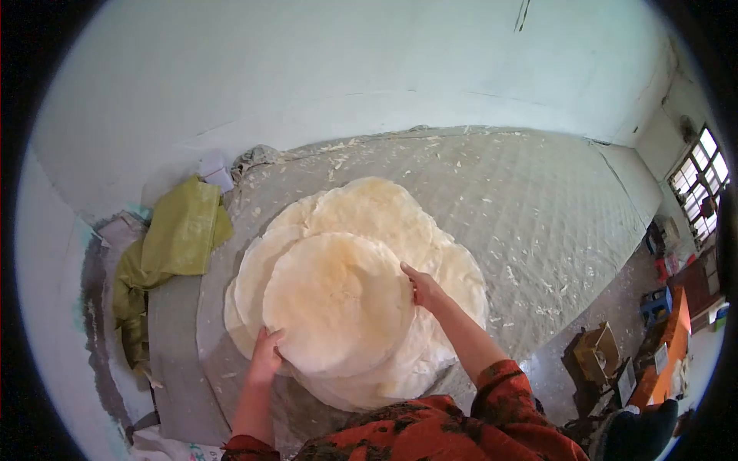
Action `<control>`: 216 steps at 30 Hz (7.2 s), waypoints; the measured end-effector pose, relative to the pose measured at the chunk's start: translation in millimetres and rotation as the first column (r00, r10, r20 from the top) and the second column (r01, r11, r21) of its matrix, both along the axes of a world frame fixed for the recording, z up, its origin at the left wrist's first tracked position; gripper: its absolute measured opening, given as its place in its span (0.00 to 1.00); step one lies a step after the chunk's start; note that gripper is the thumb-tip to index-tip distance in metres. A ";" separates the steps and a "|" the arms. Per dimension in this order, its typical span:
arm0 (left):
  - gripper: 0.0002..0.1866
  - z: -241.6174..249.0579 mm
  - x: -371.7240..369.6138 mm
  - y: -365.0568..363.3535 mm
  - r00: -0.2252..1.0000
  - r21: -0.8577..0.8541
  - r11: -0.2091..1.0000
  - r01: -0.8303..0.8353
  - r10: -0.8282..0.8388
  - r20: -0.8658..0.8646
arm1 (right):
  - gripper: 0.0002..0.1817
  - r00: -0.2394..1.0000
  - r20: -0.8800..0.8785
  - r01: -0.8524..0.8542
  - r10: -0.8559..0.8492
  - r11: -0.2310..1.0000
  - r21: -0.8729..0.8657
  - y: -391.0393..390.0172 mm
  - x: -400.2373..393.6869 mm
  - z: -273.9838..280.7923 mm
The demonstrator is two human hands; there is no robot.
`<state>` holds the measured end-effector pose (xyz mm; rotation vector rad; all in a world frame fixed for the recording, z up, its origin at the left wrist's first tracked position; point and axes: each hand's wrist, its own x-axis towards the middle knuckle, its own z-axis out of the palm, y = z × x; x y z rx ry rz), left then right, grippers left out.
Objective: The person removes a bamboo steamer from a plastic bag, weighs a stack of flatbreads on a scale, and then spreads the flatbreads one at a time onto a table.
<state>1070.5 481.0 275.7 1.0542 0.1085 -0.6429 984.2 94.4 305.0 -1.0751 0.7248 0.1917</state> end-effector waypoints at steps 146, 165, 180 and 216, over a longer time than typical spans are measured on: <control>0.16 -53.8 -19.2 -6.6 0.975 0.287 0.933 -0.216 0.190 0.115 | 0.15 0.997 -0.001 -0.072 0.076 0.943 -0.326 2.4 -30.9 -27.6; 0.20 127.7 -65.2 -68.1 0.939 0.181 0.982 -0.052 -0.014 0.345 | 0.30 0.821 0.504 0.445 -0.268 0.853 -0.272 31.1 -185.7 82.7; 0.13 53.5 -353.6 -253.3 0.183 0.410 0.361 0.838 -0.892 0.412 | 0.28 0.042 0.323 0.989 -0.945 -0.006 -0.145 214.9 -591.8 -39.1; 0.21 -144.6 -981.4 -383.9 -0.691 0.744 -0.280 0.607 -0.647 0.321 | 0.25 -0.775 -0.020 0.534 -0.631 -0.639 -0.553 322.5 -1062.8 -178.5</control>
